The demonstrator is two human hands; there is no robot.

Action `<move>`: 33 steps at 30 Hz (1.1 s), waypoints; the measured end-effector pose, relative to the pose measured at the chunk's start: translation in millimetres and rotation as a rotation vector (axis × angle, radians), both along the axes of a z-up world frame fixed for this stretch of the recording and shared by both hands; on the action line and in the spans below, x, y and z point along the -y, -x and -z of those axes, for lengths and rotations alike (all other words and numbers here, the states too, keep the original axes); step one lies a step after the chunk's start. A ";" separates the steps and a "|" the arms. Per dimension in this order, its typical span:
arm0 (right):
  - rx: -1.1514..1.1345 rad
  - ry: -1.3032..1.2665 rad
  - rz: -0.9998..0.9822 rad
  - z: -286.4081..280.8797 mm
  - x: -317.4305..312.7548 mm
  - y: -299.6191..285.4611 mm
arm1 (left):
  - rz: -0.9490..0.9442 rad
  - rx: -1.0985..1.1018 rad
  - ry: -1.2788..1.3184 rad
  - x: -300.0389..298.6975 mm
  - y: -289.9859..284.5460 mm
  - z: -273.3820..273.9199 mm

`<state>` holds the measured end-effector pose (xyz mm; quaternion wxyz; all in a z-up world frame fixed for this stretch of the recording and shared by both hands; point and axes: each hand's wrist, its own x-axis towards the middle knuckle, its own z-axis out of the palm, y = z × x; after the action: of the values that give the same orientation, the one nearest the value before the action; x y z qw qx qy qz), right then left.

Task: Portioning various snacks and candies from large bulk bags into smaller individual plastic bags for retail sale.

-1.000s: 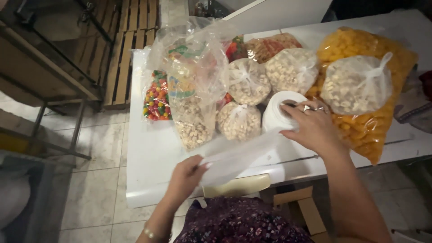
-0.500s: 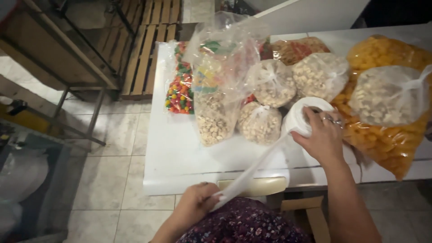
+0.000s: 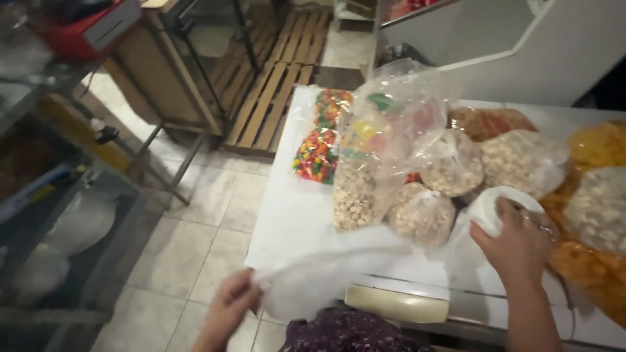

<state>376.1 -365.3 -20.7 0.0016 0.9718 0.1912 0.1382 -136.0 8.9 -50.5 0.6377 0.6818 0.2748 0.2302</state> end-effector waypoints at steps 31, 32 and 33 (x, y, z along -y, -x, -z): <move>-0.309 -0.651 -1.275 -7.5 -224.9 158.0 | -0.122 -0.079 -0.035 39.9 -88.6 -25.8; -0.285 -0.670 -1.202 -4.2 -217.7 161.2 | -0.169 -0.063 0.039 40.2 -92.7 -23.9; -0.261 -0.687 -1.128 -0.8 -210.6 164.6 | -0.217 -0.049 0.113 40.6 -96.8 -21.7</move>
<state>211.5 -154.7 -19.9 -0.4033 0.6772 0.6132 0.0521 -39.2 -31.7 -28.8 0.6397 0.6162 0.3750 0.2654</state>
